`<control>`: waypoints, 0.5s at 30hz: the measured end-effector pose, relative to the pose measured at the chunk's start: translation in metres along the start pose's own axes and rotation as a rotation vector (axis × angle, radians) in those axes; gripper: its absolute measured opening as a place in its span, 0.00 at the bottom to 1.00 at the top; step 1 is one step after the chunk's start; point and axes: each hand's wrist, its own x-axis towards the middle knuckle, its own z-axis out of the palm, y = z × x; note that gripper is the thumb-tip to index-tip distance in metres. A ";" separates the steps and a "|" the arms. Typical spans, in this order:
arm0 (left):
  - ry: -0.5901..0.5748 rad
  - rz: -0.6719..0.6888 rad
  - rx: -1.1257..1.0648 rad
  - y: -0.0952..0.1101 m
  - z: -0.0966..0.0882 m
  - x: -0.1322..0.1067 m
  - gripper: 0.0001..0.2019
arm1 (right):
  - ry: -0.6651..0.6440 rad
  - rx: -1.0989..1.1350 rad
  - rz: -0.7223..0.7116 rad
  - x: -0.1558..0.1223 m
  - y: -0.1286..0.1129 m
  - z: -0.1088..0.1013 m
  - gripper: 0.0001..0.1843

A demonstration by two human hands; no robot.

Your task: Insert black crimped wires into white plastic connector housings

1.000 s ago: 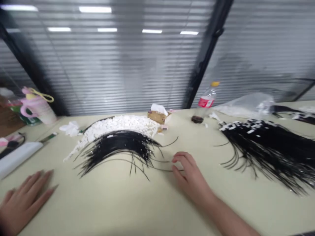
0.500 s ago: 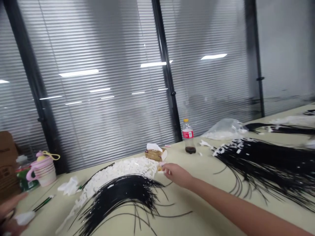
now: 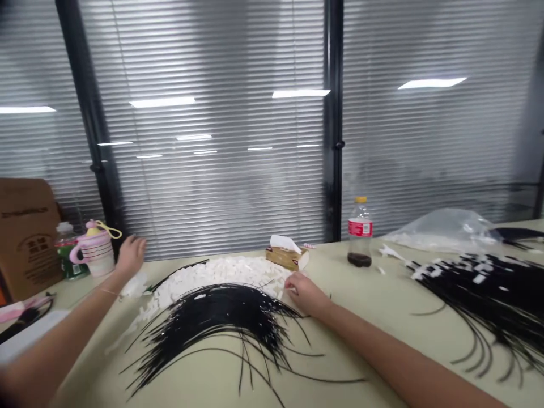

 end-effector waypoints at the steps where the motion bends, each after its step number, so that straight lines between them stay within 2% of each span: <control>1: -0.034 -0.015 0.009 0.009 0.016 -0.004 0.15 | 0.023 -0.008 -0.012 -0.001 0.001 0.003 0.14; 4: -0.183 -0.045 0.032 0.030 0.051 -0.021 0.16 | 0.067 -0.015 -0.025 -0.003 0.003 0.010 0.14; 6: -0.328 -0.058 0.041 0.033 0.061 -0.032 0.16 | 0.069 -0.012 -0.031 -0.006 0.004 0.012 0.15; 10: -0.608 -0.063 0.043 0.022 0.058 -0.045 0.14 | 0.056 0.000 -0.078 -0.009 0.002 0.010 0.15; 15: -0.754 -0.081 0.071 0.012 0.047 -0.042 0.15 | 0.082 0.005 -0.132 -0.009 0.000 0.008 0.14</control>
